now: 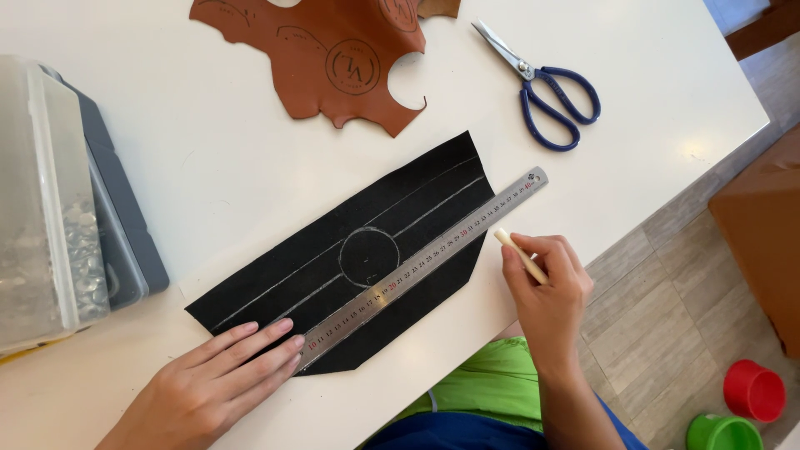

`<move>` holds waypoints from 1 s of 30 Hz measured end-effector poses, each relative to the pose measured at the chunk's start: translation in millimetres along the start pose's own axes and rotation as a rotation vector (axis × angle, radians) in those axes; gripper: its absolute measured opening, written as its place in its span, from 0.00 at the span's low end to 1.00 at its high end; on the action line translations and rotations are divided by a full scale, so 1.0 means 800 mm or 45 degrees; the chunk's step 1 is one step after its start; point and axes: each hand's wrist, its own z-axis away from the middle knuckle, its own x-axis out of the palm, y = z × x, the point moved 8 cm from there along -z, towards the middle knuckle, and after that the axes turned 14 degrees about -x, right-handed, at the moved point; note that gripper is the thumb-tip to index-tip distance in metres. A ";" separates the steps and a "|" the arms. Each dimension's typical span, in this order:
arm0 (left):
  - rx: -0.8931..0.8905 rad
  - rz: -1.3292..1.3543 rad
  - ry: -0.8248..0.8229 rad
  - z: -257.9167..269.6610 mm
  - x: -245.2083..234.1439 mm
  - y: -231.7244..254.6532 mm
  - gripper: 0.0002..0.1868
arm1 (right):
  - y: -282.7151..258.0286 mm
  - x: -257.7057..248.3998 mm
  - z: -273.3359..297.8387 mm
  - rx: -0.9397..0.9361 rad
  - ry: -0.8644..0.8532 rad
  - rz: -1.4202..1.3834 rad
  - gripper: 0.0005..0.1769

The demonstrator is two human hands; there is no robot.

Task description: Marking lines on a piece of black leather using a ruler and a white marking tool

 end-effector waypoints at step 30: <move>0.001 -0.053 0.028 -0.001 -0.004 0.002 0.18 | -0.040 0.024 0.008 -0.470 -0.027 0.134 0.06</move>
